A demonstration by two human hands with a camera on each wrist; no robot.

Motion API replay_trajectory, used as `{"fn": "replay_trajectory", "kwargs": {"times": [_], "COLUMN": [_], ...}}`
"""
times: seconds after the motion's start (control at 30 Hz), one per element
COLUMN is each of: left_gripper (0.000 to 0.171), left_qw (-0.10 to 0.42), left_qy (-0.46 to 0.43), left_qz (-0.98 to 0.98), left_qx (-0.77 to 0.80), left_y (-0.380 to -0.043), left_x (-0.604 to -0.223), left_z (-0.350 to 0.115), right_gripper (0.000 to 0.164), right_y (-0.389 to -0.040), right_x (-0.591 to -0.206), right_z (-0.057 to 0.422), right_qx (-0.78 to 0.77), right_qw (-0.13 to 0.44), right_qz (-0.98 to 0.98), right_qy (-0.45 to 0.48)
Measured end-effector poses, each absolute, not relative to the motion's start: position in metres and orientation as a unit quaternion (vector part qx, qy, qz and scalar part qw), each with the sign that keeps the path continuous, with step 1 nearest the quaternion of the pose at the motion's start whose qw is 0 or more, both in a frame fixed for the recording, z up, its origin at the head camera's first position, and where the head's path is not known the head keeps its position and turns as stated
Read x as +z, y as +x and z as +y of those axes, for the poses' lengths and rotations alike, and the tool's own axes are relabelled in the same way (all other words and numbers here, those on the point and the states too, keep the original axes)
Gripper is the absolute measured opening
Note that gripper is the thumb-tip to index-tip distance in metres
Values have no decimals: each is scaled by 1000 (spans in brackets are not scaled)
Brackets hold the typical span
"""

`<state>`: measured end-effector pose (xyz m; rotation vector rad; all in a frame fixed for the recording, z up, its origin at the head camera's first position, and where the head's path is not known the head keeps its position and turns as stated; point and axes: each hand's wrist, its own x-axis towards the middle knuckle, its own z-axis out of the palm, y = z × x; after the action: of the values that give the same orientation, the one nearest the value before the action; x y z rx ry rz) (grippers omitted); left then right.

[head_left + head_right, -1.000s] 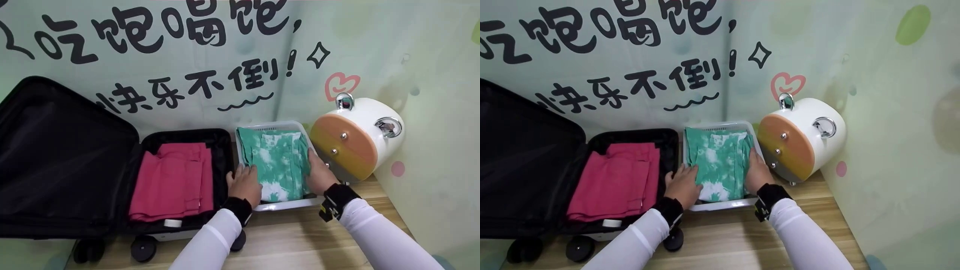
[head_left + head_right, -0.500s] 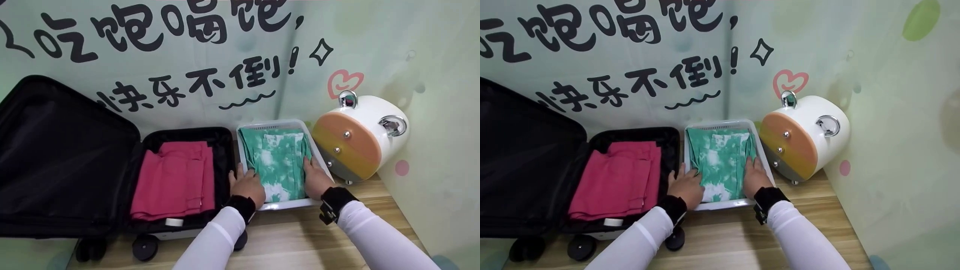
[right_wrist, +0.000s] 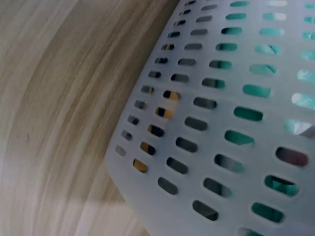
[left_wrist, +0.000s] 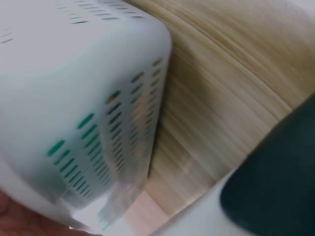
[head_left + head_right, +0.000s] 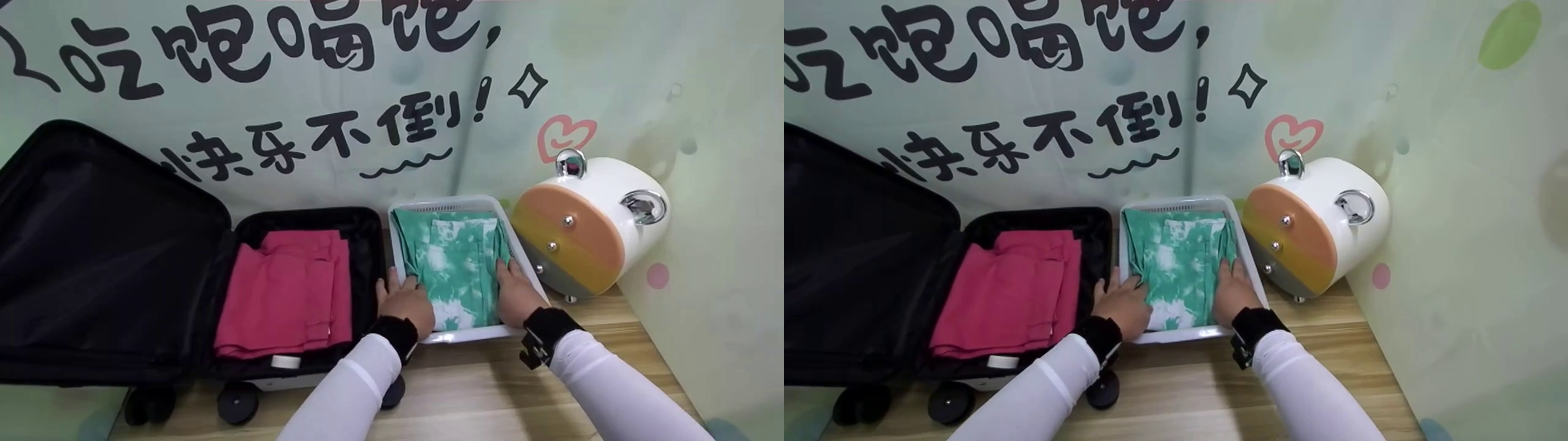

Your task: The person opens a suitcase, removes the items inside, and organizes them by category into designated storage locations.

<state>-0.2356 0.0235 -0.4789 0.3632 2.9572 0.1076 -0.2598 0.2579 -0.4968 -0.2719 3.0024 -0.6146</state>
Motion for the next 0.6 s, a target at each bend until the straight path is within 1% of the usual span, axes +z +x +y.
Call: {"fn": "replay_trajectory", "kwargs": {"times": [0.13, 0.23, 0.4, 0.5, 0.6], "left_gripper": [45, 42, 48, 53, 60], "left_qw": [92, 89, 65, 68, 72], "left_qy": [126, 132, 114, 79, 41], "left_qz": [983, 975, 972, 973, 972], "left_qx": [97, 153, 193, 205, 222], "left_y": [-231, -229, -233, -236, -238], "left_x": [-466, -451, -429, -419, -411], "left_z": [14, 3, -28, -56, -87], "right_gripper": [84, 83, 82, 80, 77], "right_y": [-257, -253, -240, -232, -225], "right_x": [-492, -484, -464, -453, -446], "right_z": [251, 241, 208, 181, 155], "right_qx": [-208, -197, -227, -265, -301], "right_qw": [11, -18, -61, -54, -29], "right_qz": [975, 978, 969, 956, 943], "right_qy": [-72, -62, -80, -111, -138]}}
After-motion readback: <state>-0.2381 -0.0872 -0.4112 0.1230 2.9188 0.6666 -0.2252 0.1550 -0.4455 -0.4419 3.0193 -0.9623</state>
